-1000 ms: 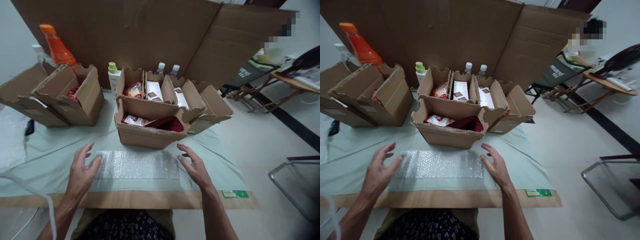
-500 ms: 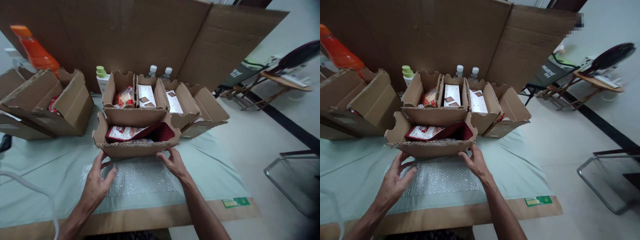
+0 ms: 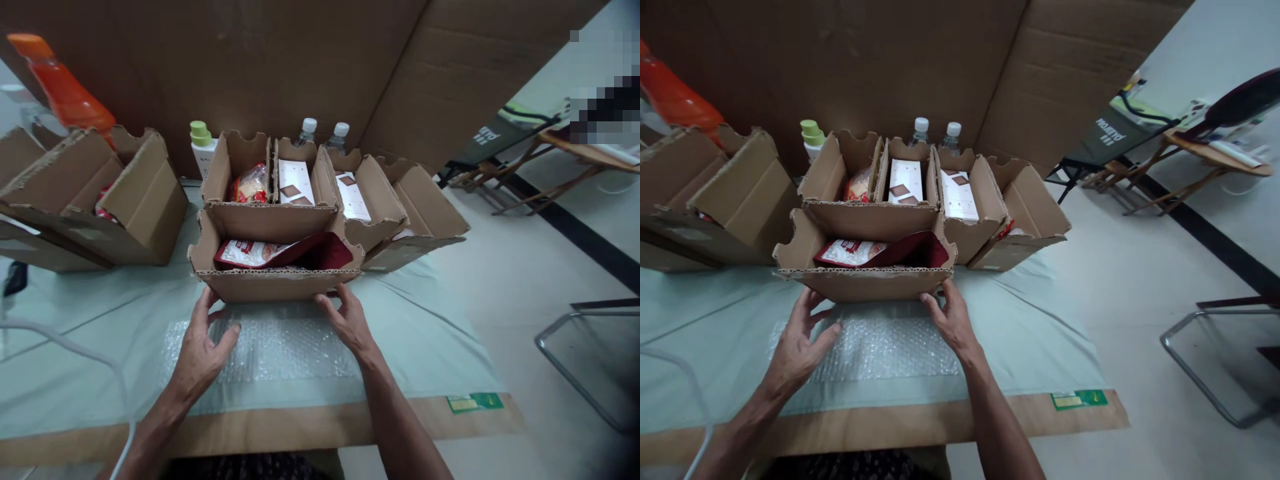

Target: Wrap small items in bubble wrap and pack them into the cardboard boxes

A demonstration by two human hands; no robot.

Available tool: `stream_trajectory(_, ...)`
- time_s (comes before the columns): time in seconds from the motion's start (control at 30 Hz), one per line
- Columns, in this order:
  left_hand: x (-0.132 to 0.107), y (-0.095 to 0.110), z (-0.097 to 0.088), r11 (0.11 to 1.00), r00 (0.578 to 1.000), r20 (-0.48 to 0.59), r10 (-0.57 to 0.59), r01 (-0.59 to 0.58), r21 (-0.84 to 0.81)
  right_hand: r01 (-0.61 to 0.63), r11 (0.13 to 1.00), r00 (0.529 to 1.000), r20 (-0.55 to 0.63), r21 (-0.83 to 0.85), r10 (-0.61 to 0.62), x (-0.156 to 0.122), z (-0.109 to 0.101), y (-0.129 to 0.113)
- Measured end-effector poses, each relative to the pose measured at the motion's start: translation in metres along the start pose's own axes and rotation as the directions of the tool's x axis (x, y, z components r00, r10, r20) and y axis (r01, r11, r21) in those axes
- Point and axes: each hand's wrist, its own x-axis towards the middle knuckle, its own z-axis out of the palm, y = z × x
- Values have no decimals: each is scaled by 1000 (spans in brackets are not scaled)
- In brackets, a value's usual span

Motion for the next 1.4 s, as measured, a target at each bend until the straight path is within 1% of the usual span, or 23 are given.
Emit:
stream_trajectory(0.1, -13, 3, -25, 989, 1000, -5, -2, 3, 146, -2, 996, 992, -127, -91, -10, -27, -11, -5)
stream_trajectory(0.17, -23, 7, -43, 959, 1000, 6, 14, -15, 281, 26, 989, 987, -151, -147, -48, -46, -5, -17)
stream_trajectory(0.2, -27, 8, -49, 940, 999, 30, 41, -49, 337, 62, 984, 991, -108, -167, -81, -55, 4, -25)
stream_trajectory(0.27, -33, 7, -56, 901, 987, 114, 111, -149, 408, 186, 965, 981, 93, -185, -171, -67, 31, -43)
stream_trajectory(0.3, -35, 4, -57, 880, 976, 164, 141, -200, 431, 261, 948, 949, 228, -184, -217, -72, 46, -51)
stream_trajectory(0.37, -37, -5, -55, 843, 957, 249, 151, -256, 473, 388, 903, 847, 457, -184, -271, -78, 67, -56)
stream_trajectory(0.4, -37, -10, -54, 831, 951, 275, 143, -266, 489, 420, 884, 813, 518, -205, -266, -81, 68, -52)
stream_trajectory(0.43, -37, -16, -54, 827, 947, 291, 139, -272, 492, 425, 871, 808, 536, -247, -243, -84, 63, -45)
stream_trajectory(0.5, -36, -24, -55, 844, 939, 310, 152, -286, 454, 348, 856, 884, 439, -382, -163, -92, 32, -21)
stream_trajectory(0.57, -37, -29, -59, 867, 936, 299, 187, -300, 397, 188, 834, 974, 205, -519, -92, -99, -10, 2)
stream_trajectory(0.63, -37, -30, -67, 864, 950, 224, 216, -293, 409, 85, 808, 996, 28, -584, -85, -101, -43, 15)
stream_trajectory(0.67, -38, -30, -71, 850, 961, 165, 220, -272, 452, 81, 801, 995, -5, -593, -104, -97, -52, 17)
stream_trajectory(0.7, -39, -31, -76, 824, 971, 104, 216, -238, 514, 104, 798, 992, 1, -593, -129, -92, -54, 16)
stream_trajectory(0.77, -41, -33, -84, 739, 984, 8, 178, -140, 659, 176, 792, 984, 83, -584, -158, -75, -43, 10)
stream_trajectory(0.83, -44, -38, -88, 643, 993, -14, 119, -66, 763, 205, 781, 976, 184, -590, -118, -56, -23, 3)
stream_trajectory(0.9, -47, -44, -85, 597, 996, 14, 86, -62, 800, 191, 776, 968, 247, -601, -47, -44, -7, 0)
stream_trajectory(0.97, -50, -47, -78, 613, 995, 23, 102, -81, 786, 176, 795, 962, 272, -581, -14, -41, -1, -1)
stream_trajectory(1.07, -51, -45, -74, 697, 992, -8, 122, -80, 713, 122, 874, 968, 252, -470, 1, -56, -8, -9)
stream_trajectory(1.13, -46, -39, -84, 759, 998, -29, 63, -29, 650, 43, 940, 964, 262, -337, 49, -75, -11, -21)
stream_trajectory(1.2, -33, -32, -99, 786, 997, -74, -19, 60, 615, -48, 987, 944, 316, -156, 96, -96, -5, -36)
stream_trajectory(1.27, -13, -26, -112, 780, 990, -132, -46, 118, 615, -144, 989, 912, 391, 27, 122, -116, 14, -51)
stream_trajectory(1.3, 0, -23, -115, 778, 989, -149, -22, 111, 618, -189, 977, 894, 429, 102, 128, -124, 27, -57)
stream_trajectory(1.4, 41, -20, -110, 788, 981, -151, 125, -5, 616, -282, 934, 848, 512, 219, 136, -143, 72, -68)
